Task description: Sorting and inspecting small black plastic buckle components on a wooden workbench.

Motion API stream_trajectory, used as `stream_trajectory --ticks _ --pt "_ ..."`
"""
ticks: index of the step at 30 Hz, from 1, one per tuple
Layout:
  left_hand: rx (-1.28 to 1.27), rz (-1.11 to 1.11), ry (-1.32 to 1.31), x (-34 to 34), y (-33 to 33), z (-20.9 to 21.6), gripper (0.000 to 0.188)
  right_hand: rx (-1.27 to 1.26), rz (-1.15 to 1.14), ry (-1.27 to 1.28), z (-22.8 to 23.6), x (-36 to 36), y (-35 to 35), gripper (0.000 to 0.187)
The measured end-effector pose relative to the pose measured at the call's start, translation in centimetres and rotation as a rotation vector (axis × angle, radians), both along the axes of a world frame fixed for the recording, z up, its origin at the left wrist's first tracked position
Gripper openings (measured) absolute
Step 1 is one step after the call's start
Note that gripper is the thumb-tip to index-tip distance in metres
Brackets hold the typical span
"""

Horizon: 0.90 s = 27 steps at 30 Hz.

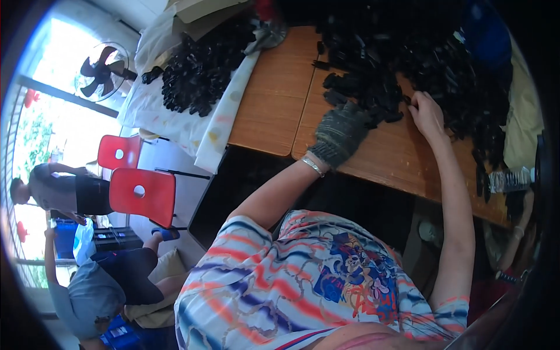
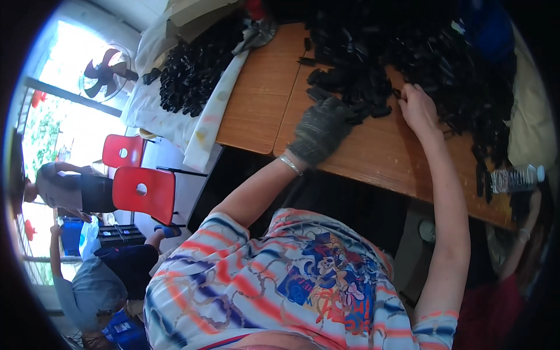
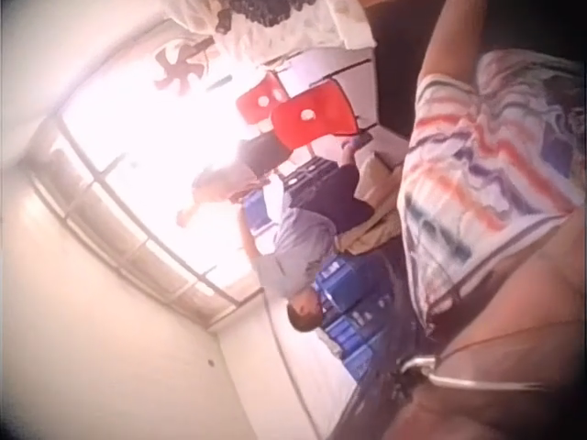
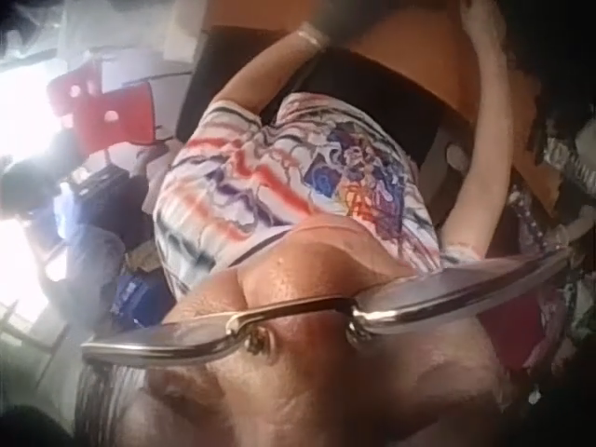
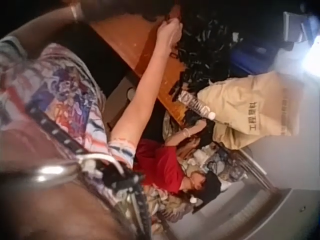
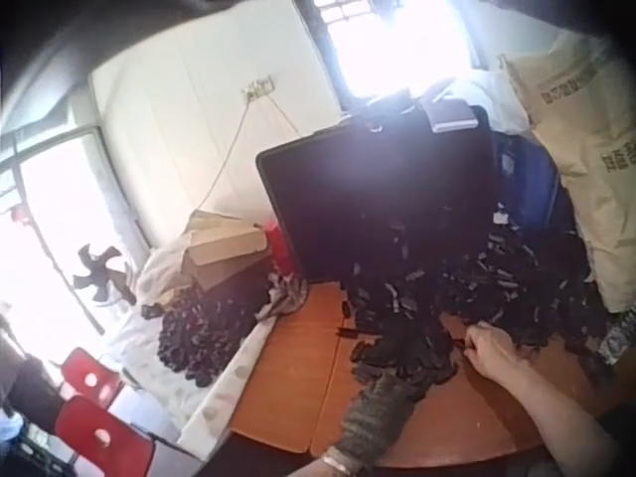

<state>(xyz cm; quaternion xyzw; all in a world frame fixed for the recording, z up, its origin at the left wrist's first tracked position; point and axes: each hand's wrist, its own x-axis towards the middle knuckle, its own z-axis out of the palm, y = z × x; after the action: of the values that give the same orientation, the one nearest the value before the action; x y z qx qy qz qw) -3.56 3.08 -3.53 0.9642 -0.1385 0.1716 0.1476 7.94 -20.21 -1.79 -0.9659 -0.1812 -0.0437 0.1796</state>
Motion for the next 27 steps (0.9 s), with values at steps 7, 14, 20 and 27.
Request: stream_trajectory --ticks 7,14,20,27 --pt "-0.076 0.024 0.115 0.2 0.1 0.3 0.030 0.259 0.000 -0.162 -0.3 -4.3 -0.2 0.032" --pt "-0.251 -0.062 0.017 -0.3 0.9 0.0 0.022 0.489 0.157 -0.052 0.2 -8.9 4.6 0.030" --pt "-0.745 -0.170 0.095 -0.6 1.0 0.3 0.024 0.565 0.198 -0.043 -0.9 -9.4 6.3 0.026" --pt "-1.531 -0.096 0.341 -1.9 -1.1 0.2 0.031 1.072 0.022 0.264 -1.5 -12.1 7.1 0.026"
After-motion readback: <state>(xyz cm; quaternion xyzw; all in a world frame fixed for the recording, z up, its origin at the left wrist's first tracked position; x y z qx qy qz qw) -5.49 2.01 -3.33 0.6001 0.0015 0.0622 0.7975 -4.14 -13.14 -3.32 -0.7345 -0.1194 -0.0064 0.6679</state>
